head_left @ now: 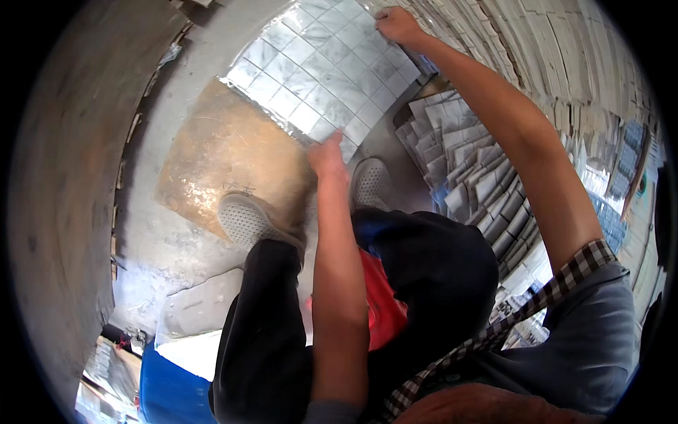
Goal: The person sits on a stool on the floor and repeatedly packs stacks of small square tiles into clear plastic bags. They pick up a stack of tiles, place it into a bag retrieved from a white container, and set the packed bag aside. The process is repeated continuously.
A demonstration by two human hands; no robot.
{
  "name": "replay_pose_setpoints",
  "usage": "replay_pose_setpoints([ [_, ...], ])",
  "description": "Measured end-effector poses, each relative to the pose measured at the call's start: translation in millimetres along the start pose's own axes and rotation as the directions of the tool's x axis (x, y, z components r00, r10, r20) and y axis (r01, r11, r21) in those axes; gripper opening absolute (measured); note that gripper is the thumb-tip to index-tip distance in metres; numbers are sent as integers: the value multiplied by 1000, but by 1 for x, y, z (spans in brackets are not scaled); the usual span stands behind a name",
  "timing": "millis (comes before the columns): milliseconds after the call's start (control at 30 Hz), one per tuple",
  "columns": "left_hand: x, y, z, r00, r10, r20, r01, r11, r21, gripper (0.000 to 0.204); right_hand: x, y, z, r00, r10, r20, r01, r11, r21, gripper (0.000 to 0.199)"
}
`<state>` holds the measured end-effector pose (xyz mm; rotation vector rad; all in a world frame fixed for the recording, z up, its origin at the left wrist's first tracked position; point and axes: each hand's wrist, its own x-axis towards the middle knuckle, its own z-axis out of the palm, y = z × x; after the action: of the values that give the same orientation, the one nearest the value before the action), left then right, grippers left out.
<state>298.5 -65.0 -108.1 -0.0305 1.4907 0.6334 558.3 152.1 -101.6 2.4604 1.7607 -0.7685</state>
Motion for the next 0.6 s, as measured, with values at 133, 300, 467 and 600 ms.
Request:
replay_pose_setpoints([
  [133,-31,24,6,963,264,-52,-190,802,567,48,-23,42,8,1000,6,-20,-7,998,-61,36],
  [300,-40,31,12,904,418,-87,-209,610,764,39,-36,52,25,998,-44,-33,40,993,-115,36],
  [467,-22,29,9,900,401,-172,-194,721,665,33,-38,40,23,998,-69,13,70,993,-90,38],
  [600,-16,31,12,915,378,-139,-212,745,632,27,-12,75,44,958,-188,-216,135,962,-237,28],
])
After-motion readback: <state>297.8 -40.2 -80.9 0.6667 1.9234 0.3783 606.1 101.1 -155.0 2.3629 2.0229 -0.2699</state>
